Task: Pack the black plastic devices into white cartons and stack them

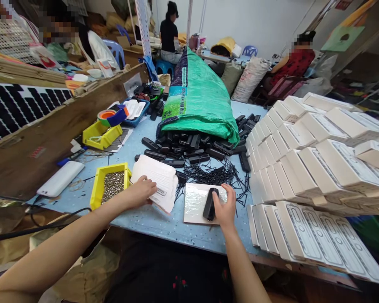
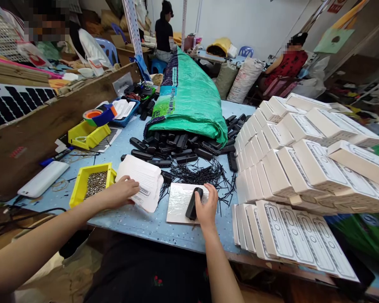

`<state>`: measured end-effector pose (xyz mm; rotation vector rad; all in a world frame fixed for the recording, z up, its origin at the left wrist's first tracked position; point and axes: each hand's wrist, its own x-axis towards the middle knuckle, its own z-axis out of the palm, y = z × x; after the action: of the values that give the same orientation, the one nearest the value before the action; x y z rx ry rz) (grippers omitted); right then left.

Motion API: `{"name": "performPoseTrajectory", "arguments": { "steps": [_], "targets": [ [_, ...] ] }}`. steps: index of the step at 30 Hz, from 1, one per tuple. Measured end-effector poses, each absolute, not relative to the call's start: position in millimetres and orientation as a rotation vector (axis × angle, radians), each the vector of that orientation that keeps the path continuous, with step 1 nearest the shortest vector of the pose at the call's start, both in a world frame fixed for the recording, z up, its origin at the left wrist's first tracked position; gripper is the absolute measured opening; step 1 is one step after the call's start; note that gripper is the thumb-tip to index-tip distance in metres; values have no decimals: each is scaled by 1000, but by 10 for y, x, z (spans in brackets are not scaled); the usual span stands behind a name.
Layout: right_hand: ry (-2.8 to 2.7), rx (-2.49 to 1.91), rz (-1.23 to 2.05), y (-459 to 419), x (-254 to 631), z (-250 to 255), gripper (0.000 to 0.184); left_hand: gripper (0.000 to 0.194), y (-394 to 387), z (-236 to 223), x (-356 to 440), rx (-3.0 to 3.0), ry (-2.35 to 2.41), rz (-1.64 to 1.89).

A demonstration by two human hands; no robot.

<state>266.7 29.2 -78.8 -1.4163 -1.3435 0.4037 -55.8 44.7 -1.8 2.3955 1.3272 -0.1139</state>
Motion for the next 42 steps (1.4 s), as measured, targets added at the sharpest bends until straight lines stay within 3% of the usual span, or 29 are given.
{"name": "performPoseTrajectory", "arguments": {
  "steps": [3, 7, 9, 12, 14, 15, 17, 20, 21, 22, 24, 26, 29, 32, 36, 40, 42],
  "targets": [
    [-1465, -1099, 502, 77, 2437, -485, 21, 16, 323, 267, -488, 2028, 1142, 266],
    [-1882, -881, 411, -21, 1972, -82, 42, 15, 46, 311, -190, 1642, 1066, 607],
    [-2001, -903, 389, -6, 1850, -16, 35, 19, -62, 165, -85, 1537, 1056, 669],
    [-2173, -897, 592, -23, 1870, -72, 10, 66, -164, -94, -99, 1464, 1081, 644],
    [-2213, -946, 790, -61, 1942, -144, 12, 93, -205, -190, -178, 1477, 1241, 610],
    [-2183, -975, 886, -75, 1970, -179, 14, 96, -218, -202, -216, 1500, 1320, 594],
    [-1976, -992, 1062, -73, 1984, -248, 19, 80, -230, -166, -257, 1582, 1352, 595],
    [-1453, -942, 1317, -17, 1905, -355, 23, 34, -220, -63, -197, 1710, 1198, 619],
    [-1325, -931, 1397, 2, 1868, -384, 28, 30, -214, -45, -149, 1720, 1157, 613],
    [-1258, -918, 1461, 16, 1836, -404, 34, 34, -209, -42, -94, 1705, 1145, 609],
    [-1323, -850, 1518, 23, 1797, -410, 42, 61, -200, -74, 21, 1613, 1211, 665],
    [-1445, -772, 1462, 5, 1787, -375, 41, 90, -194, -126, 116, 1492, 1308, 784],
    [-1449, -827, 1464, -50, 1766, -307, 33, 104, -181, -166, 198, 1399, 1317, 825],
    [-1421, -931, 1334, -109, 1734, -281, 30, 106, -155, -161, 233, 1383, 1279, 785],
    [-1893, -840, 1077, -51, 2004, -306, 41, 101, -119, -202, 186, 1256, 1328, 862],
    [-2373, -1213, 734, 158, 2702, -369, 59, 94, -106, -279, -77, 763, 1274, 901],
    [-2449, -1336, 659, 218, 2959, -389, 54, 81, -91, -308, -206, 477, 1129, 993]
  ]
}}
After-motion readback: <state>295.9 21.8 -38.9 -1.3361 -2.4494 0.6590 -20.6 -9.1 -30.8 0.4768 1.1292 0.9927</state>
